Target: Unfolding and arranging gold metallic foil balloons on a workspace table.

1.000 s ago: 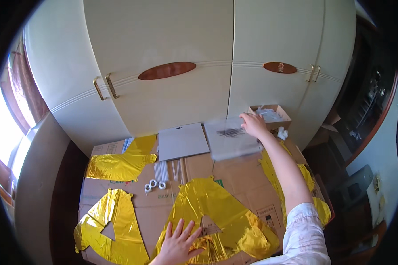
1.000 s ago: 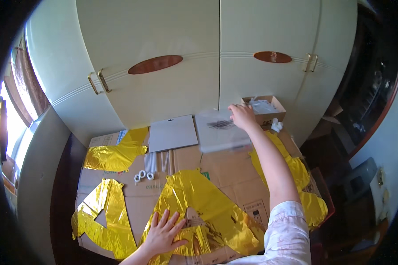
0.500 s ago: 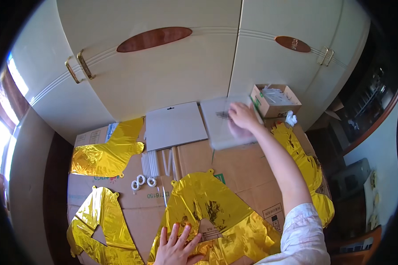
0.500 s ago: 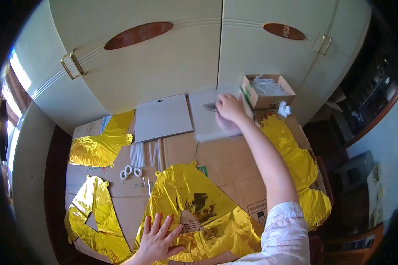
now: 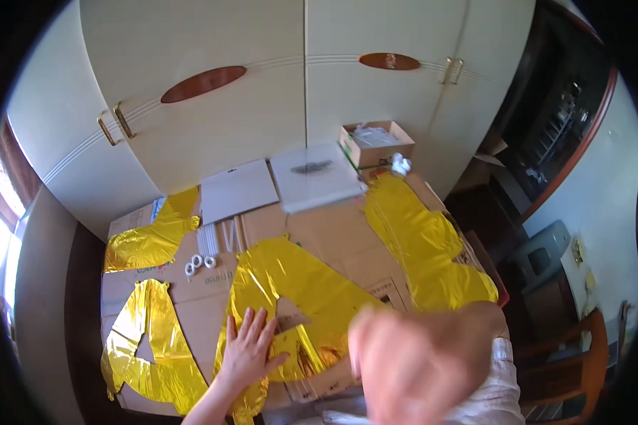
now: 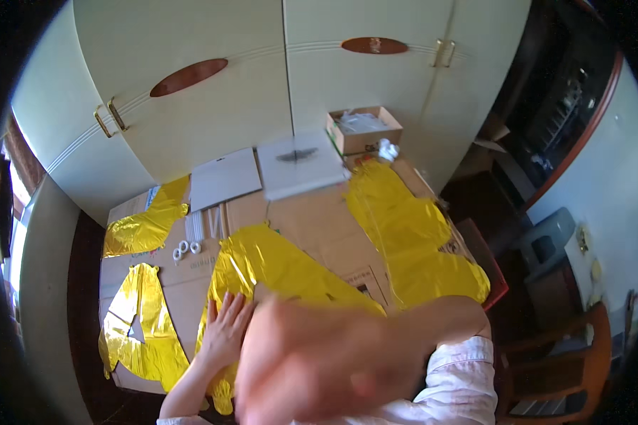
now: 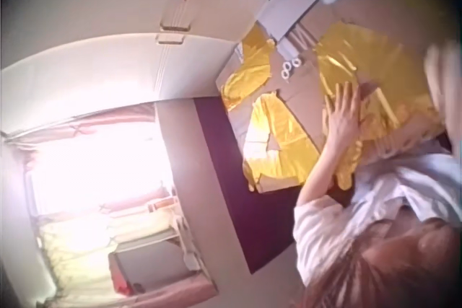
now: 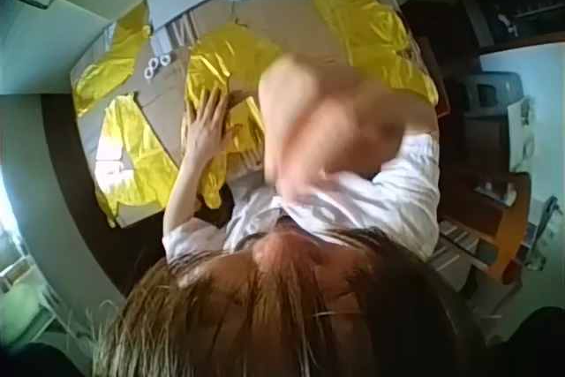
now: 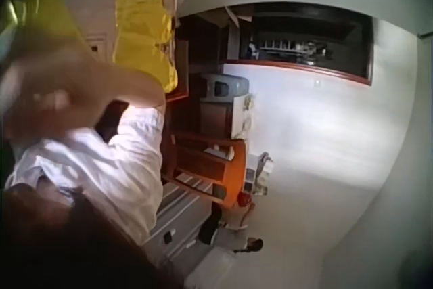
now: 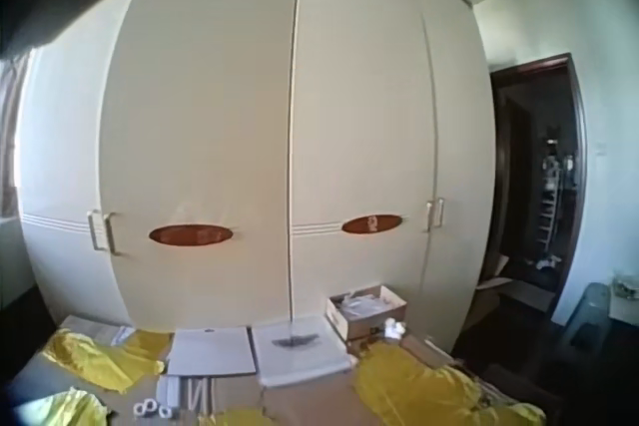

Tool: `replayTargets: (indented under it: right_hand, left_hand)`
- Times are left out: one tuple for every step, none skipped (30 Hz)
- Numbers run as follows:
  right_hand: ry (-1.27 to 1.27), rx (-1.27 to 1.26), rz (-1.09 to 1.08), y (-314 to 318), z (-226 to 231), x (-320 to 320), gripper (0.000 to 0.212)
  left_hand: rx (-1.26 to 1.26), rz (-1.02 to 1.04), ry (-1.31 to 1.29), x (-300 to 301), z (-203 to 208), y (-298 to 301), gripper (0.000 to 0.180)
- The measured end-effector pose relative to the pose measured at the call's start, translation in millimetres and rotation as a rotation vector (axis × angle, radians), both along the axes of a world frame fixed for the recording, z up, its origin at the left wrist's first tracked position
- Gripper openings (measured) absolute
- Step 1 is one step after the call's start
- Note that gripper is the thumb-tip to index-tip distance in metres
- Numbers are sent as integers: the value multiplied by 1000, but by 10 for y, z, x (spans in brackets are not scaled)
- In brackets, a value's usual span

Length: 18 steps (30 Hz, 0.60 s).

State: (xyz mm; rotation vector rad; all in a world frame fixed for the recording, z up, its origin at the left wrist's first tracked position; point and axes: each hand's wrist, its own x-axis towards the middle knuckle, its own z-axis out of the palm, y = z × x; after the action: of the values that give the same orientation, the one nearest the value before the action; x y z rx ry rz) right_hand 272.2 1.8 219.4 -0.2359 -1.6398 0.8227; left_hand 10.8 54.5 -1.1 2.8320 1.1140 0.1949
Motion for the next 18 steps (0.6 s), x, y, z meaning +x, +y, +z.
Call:
replayTargets:
  right_hand:
    - [152,56,5,-360,144,-169,14]
    - [180,80,-493,-563,283,-437,12]
    - [104,-60,-1115,-761,432,-720,14]
    - [84,-312,-1500,-963,611,-1005,19]
    - [160,-426,-1292,-1143,766,-937,20]
    - [229,-528,-1080,-1304,907,-833,23]
    - [290,-625,-862,-1439,1009,-739,27]
    - [374,-580,-715,-1517,981,-724,30]
    - [456,-541,-564,-1614,969,-715,33]
    - [557,-364,-476,-1647,802,-724,34]
    - [639,-368,-448,-1722,800,-745,34]
    - [721,-367,-420,-1797,800,-767,35]
    - [803,-364,-388,-1867,802,-792,35]
    - [803,-487,-474,-1944,839,-845,34]
    - [716,-379,-399,-1972,671,-772,29]
    - [627,-272,-316,-2000,507,-696,25]
    - [545,-171,-235,-2026,335,-597,21]
    - [452,-121,-164,-2012,316,-464,18]
  left_hand:
    - [7,-25,-25,93,19,23,77]
    - [-6,-22,-20,128,63,16,76]
    - [-21,-24,-20,169,111,26,76]
    - [-31,-15,-22,170,172,-2,75]
    - [-5,-5,-17,152,187,-40,75]
    - [22,5,-15,147,194,-66,75]
    - [47,17,-14,151,201,-91,75]
    - [37,12,-14,178,215,-116,75]
    - [44,-7,-36,206,217,-143,75]
    - [50,-25,-57,240,196,-157,74]
    - [51,-36,-71,254,165,-176,74]
    - [48,-35,-55,270,154,-200,74]
    - [46,-33,-39,290,151,-222,74]
    - [39,-19,-21,268,134,-248,74]
    - [22,-28,-18,324,143,-264,74]
    - [6,-36,-16,376,155,-276,74]
    - [-11,-47,-9,443,153,-278,73]
    - [-24,-71,-9,451,144,-278,73]
